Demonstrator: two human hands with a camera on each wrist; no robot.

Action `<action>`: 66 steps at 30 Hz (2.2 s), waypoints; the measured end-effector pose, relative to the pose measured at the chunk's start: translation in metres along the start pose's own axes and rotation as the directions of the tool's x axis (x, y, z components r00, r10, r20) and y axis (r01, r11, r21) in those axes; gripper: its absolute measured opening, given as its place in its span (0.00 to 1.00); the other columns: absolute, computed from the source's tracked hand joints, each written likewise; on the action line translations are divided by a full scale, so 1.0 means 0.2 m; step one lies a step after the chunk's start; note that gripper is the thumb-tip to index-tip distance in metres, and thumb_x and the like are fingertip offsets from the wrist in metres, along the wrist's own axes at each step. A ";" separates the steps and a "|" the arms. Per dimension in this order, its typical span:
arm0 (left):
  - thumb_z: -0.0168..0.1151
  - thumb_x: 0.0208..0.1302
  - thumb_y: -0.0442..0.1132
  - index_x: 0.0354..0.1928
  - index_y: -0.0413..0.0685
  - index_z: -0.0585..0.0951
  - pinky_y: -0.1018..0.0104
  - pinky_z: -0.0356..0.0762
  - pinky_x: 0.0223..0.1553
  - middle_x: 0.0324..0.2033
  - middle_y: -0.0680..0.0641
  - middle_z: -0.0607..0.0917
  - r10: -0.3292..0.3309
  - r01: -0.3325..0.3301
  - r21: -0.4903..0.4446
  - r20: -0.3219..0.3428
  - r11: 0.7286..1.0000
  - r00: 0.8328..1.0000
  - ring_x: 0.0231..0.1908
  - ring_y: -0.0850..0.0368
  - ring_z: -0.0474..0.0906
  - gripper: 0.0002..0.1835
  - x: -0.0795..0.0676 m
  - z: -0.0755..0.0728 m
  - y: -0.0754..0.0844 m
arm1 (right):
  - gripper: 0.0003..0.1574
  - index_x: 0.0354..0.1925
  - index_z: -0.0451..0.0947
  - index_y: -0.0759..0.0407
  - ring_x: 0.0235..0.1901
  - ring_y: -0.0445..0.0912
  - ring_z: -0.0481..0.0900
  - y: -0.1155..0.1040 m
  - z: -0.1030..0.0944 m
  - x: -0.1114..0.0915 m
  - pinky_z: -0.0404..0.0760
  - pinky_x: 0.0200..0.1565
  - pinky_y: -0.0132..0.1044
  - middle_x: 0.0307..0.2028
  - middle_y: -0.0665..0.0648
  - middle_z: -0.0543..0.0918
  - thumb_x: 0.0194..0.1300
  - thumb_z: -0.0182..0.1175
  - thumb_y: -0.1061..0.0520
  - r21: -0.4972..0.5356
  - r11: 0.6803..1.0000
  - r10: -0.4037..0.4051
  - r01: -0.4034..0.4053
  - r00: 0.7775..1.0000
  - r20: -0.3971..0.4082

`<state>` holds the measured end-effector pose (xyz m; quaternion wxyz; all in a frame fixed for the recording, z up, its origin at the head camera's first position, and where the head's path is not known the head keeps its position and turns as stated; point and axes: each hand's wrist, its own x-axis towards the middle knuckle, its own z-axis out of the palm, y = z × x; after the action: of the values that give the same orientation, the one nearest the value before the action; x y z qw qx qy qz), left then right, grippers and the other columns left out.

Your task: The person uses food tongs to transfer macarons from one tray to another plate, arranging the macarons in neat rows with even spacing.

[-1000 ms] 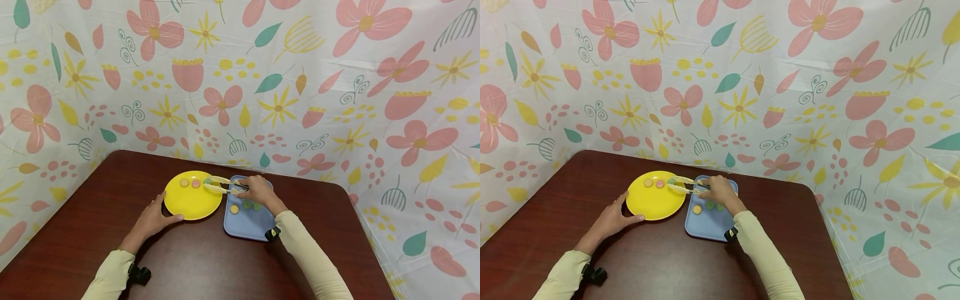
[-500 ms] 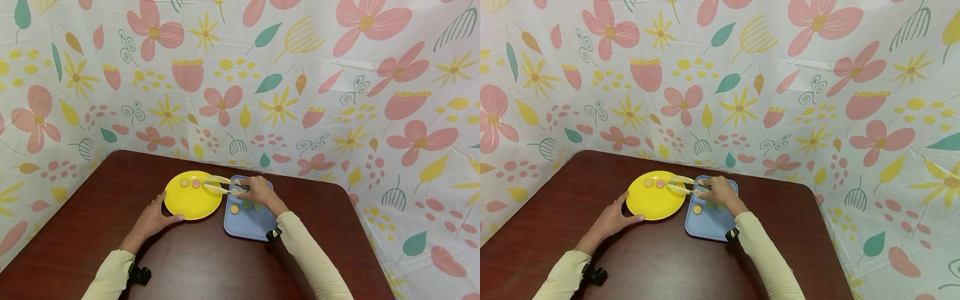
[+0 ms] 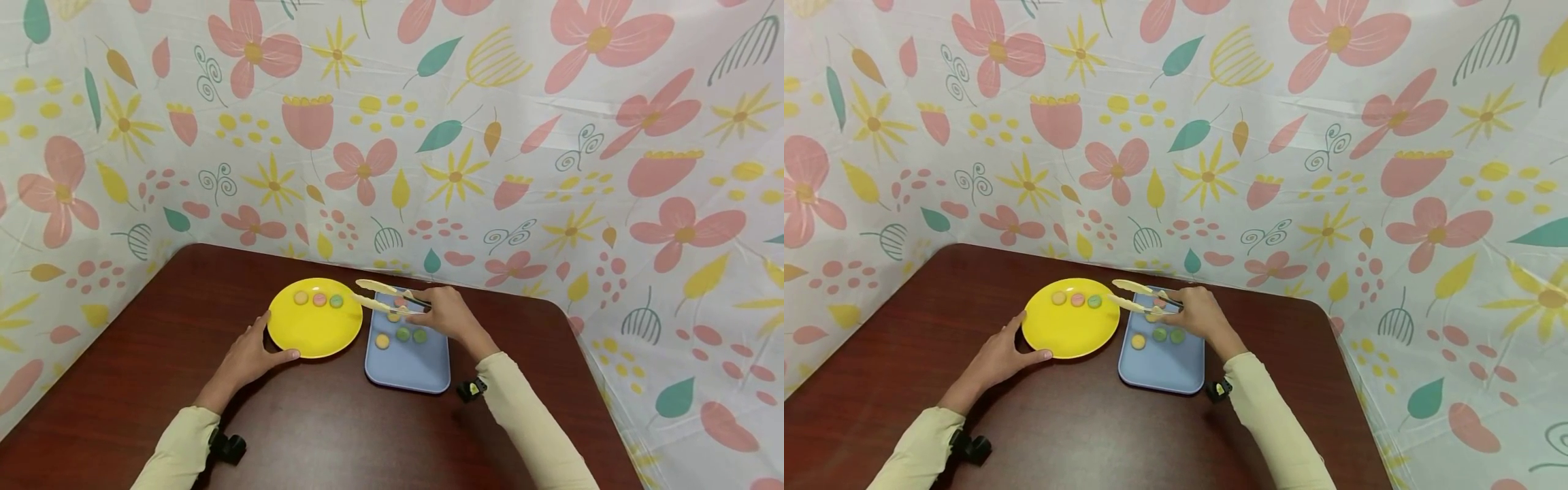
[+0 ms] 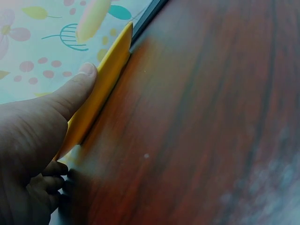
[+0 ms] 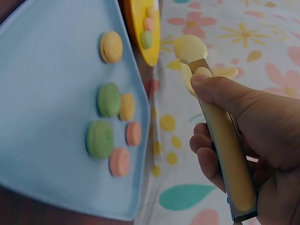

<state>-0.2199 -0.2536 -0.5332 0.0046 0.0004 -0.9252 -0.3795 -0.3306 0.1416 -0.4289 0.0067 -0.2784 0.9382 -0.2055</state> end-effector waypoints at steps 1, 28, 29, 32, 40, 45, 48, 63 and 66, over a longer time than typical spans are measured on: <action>0.74 0.52 0.70 0.82 0.43 0.45 0.25 0.60 0.66 0.76 0.29 0.58 -0.001 0.001 0.000 0.001 1.000 1.000 0.73 0.22 0.52 0.69 0.00 0.00 0.00 | 0.39 0.63 0.80 0.58 0.15 0.39 0.58 0.00 -0.01 -0.01 0.63 0.22 0.33 0.32 0.60 0.88 0.58 0.77 0.45 -0.005 1.000 0.004 -0.004 1.000 -0.005; 0.73 0.52 0.70 0.82 0.41 0.44 0.26 0.59 0.66 0.76 0.28 0.55 -0.015 0.015 0.009 0.017 1.000 1.000 0.74 0.23 0.51 0.69 0.00 0.00 0.00 | 0.36 0.56 0.85 0.64 0.29 0.41 0.77 0.29 -0.11 -0.52 0.74 0.30 0.36 0.44 0.60 0.90 0.55 0.79 0.45 -0.082 0.994 0.058 -0.073 0.984 -0.167; 0.73 0.52 0.70 0.82 0.41 0.44 0.26 0.59 0.66 0.76 0.27 0.55 -0.019 0.018 0.010 0.018 1.000 1.000 0.74 0.23 0.50 0.69 0.00 0.00 0.01 | 0.36 0.56 0.85 0.64 0.28 0.40 0.75 0.29 -0.11 -0.53 0.72 0.29 0.35 0.44 0.59 0.90 0.55 0.79 0.45 -0.083 0.994 0.062 -0.077 0.984 -0.168; 0.73 0.53 0.70 0.82 0.40 0.44 0.25 0.59 0.66 0.76 0.27 0.54 -0.022 0.021 0.014 0.021 1.000 1.000 0.74 0.22 0.50 0.69 0.00 0.00 0.01 | 0.37 0.57 0.85 0.64 0.26 0.41 0.70 0.31 -0.10 -0.58 0.69 0.28 0.34 0.44 0.59 0.90 0.54 0.79 0.45 -0.081 0.993 0.075 -0.090 0.984 -0.164; 0.72 0.53 0.70 0.82 0.39 0.44 0.26 0.59 0.66 0.76 0.27 0.55 -0.017 0.017 0.017 0.021 1.000 1.000 0.74 0.23 0.51 0.70 -0.01 0.00 0.01 | 0.36 0.56 0.85 0.63 0.29 0.40 0.75 0.34 -0.06 -0.66 0.73 0.29 0.34 0.44 0.57 0.90 0.54 0.80 0.46 -0.071 0.987 0.134 -0.147 0.979 -0.156; 0.73 0.53 0.69 0.81 0.39 0.45 0.27 0.62 0.66 0.76 0.28 0.57 -0.001 0.001 0.014 0.010 1.000 1.000 0.73 0.24 0.55 0.69 -0.01 -0.01 0.02 | 0.36 0.56 0.86 0.62 0.34 0.41 0.81 0.36 -0.03 -0.69 0.78 0.33 0.38 0.46 0.57 0.90 0.53 0.80 0.45 -0.066 0.985 0.146 -0.158 0.977 -0.154; 0.73 0.53 0.69 0.81 0.40 0.45 0.27 0.63 0.65 0.75 0.28 0.58 0.007 -0.007 0.013 0.005 1.000 1.000 0.72 0.24 0.56 0.68 -0.01 0.00 0.02 | 0.36 0.56 0.86 0.61 0.36 0.43 0.83 0.37 -0.01 -0.70 0.80 0.34 0.40 0.46 0.57 0.90 0.53 0.80 0.46 -0.062 0.986 0.142 -0.153 0.978 -0.155; 0.74 0.53 0.69 0.82 0.42 0.46 0.26 0.61 0.66 0.75 0.29 0.59 0.010 -0.010 0.009 0.003 1.000 1.000 0.73 0.23 0.54 0.68 -0.01 0.00 0.01 | 0.35 0.57 0.85 0.63 0.36 0.43 0.83 0.37 0.01 -0.68 0.80 0.35 0.40 0.46 0.58 0.90 0.55 0.79 0.46 -0.067 0.986 0.148 -0.155 0.984 -0.098; 0.74 0.53 0.69 0.82 0.42 0.46 0.26 0.62 0.65 0.75 0.29 0.60 0.012 -0.012 0.011 0.001 1.000 1.000 0.72 0.24 0.55 0.68 -0.01 0.00 0.02 | 0.35 0.57 0.85 0.63 0.35 0.43 0.81 0.37 0.01 -0.67 0.78 0.34 0.39 0.46 0.59 0.89 0.55 0.78 0.46 -0.064 0.986 0.151 -0.157 0.985 -0.086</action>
<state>-0.2182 -0.2512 -0.5310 0.0063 -0.0055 -0.9272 -0.3744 -0.2547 0.2669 -0.4731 -0.0252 -0.1965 0.9631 -0.1821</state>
